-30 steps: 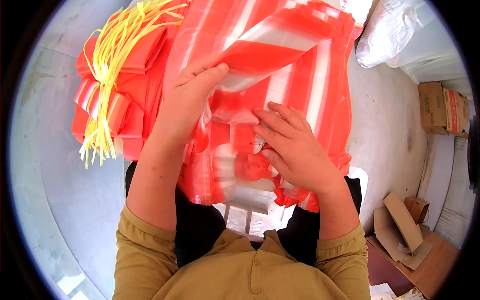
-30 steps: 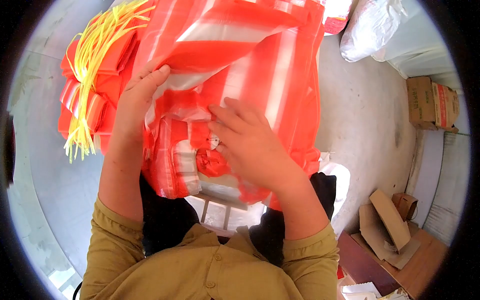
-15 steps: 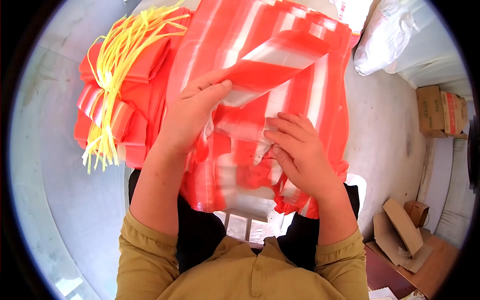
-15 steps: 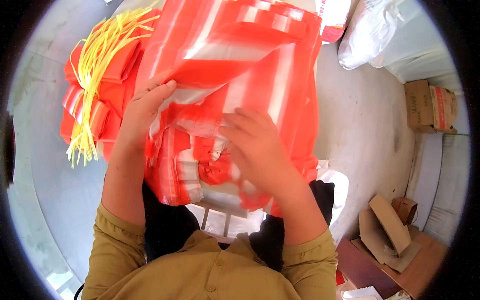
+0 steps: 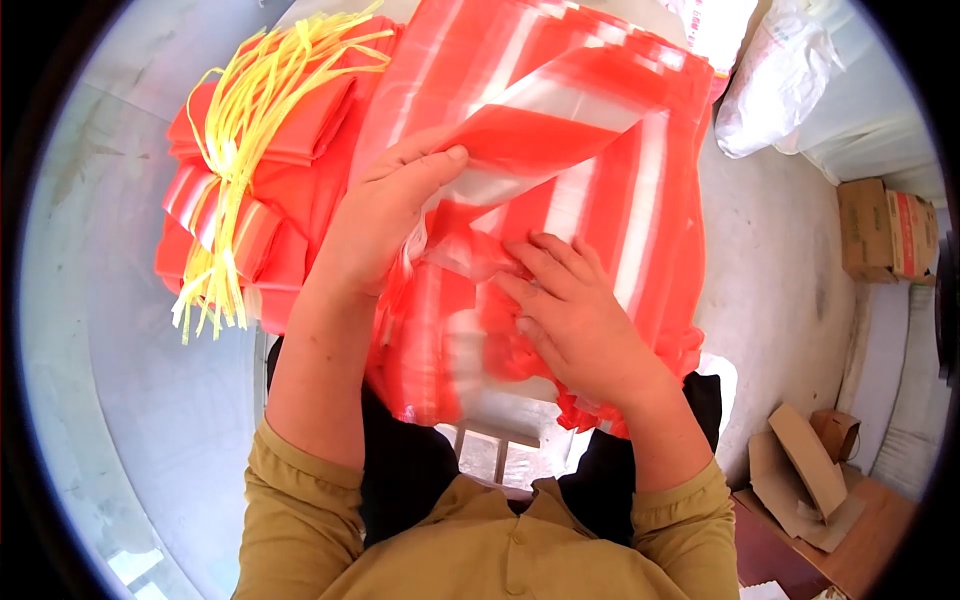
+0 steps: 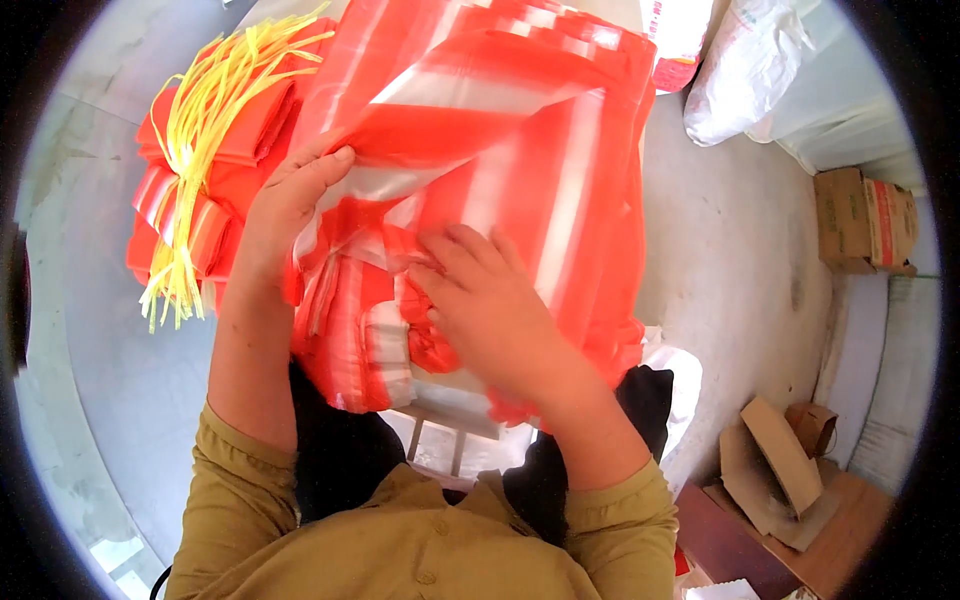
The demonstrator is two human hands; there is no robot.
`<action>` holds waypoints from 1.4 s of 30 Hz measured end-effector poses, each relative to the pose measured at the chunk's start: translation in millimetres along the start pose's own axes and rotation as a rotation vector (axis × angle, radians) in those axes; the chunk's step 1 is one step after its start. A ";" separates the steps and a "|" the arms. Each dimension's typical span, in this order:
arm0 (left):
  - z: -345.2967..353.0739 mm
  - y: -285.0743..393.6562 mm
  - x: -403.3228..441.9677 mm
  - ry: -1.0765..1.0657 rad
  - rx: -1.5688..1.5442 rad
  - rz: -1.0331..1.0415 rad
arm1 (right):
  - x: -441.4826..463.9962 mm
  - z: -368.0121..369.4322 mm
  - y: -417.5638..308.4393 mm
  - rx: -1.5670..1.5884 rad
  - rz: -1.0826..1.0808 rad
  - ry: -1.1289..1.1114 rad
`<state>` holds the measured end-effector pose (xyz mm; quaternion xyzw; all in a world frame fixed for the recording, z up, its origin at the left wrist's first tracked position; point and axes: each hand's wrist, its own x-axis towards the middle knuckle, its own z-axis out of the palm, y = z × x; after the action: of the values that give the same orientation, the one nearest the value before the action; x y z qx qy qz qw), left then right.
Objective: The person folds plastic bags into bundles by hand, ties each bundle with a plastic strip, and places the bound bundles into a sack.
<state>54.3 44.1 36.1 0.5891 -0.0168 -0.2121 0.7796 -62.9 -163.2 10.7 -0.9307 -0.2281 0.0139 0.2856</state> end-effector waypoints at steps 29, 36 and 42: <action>-5.2 30.9 -0.5 0.006 0.214 -0.020 | 68.4 53.2 -47.9 -0.217 -0.102 0.026; -7.3 22.1 -0.1 -0.059 0.175 0.031 | 33.2 97.4 -77.4 0.195 -0.494 -0.170; 11.4 21.3 -3.1 -0.129 0.339 -0.038 | 11.4 50.9 -62.8 0.197 -0.386 0.027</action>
<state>55.0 39.4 60.1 0.6975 -0.0910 -0.2580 0.6623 -86.8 -85.5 3.2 -0.8375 -0.3959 -0.0313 0.3754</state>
